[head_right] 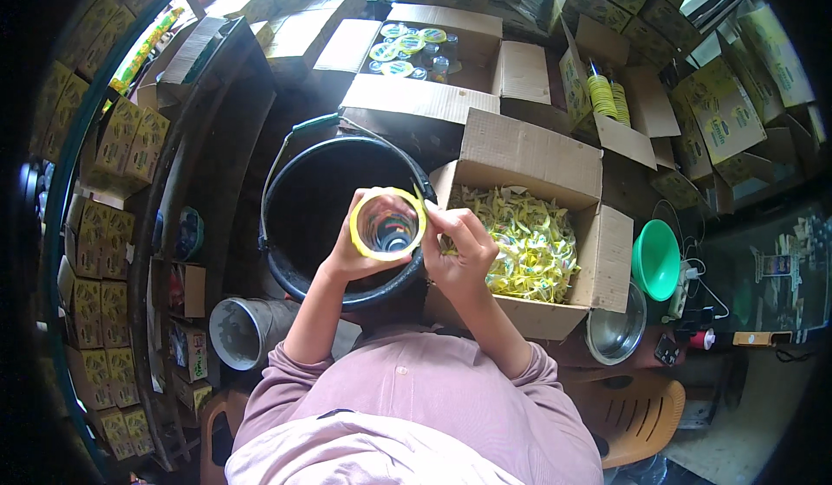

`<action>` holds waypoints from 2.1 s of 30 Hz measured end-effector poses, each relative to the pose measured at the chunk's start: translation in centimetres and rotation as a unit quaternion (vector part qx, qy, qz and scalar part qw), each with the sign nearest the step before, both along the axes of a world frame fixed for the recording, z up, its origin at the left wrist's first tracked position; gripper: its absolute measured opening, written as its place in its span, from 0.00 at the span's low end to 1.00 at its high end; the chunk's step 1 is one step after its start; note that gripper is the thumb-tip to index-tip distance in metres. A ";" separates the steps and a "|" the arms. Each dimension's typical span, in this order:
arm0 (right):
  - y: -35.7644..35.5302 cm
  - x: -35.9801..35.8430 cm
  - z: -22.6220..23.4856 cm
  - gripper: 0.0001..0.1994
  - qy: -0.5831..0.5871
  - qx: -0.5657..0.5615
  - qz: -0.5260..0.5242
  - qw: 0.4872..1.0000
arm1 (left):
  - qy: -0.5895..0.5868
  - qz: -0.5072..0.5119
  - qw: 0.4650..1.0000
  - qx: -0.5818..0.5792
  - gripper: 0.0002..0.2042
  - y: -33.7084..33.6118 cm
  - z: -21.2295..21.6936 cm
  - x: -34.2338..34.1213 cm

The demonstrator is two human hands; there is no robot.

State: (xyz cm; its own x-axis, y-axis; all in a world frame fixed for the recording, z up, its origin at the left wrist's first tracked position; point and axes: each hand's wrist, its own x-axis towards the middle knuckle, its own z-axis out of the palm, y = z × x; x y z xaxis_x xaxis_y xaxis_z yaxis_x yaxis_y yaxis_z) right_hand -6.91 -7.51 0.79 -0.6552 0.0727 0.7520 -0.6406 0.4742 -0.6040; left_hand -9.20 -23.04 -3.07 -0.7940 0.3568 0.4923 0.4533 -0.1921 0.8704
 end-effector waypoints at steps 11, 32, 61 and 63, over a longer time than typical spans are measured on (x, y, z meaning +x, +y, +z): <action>-0.6 1.4 -1.1 0.19 -0.006 -0.024 -0.073 0.997 | -0.047 -0.024 0.996 0.068 0.32 0.7 0.7 0.7; -0.5 0.6 0.0 0.17 0.024 0.043 -0.078 0.996 | 0.103 0.082 0.980 -0.151 0.33 0.3 0.8 0.8; 1.5 3.2 1.0 0.14 0.059 0.030 -0.140 0.988 | 0.110 0.110 0.968 -0.195 0.35 3.0 2.3 2.2; 2.2 3.5 1.0 0.15 0.051 0.036 -0.145 0.987 | 0.109 0.100 0.972 -0.184 0.34 3.6 2.2 2.4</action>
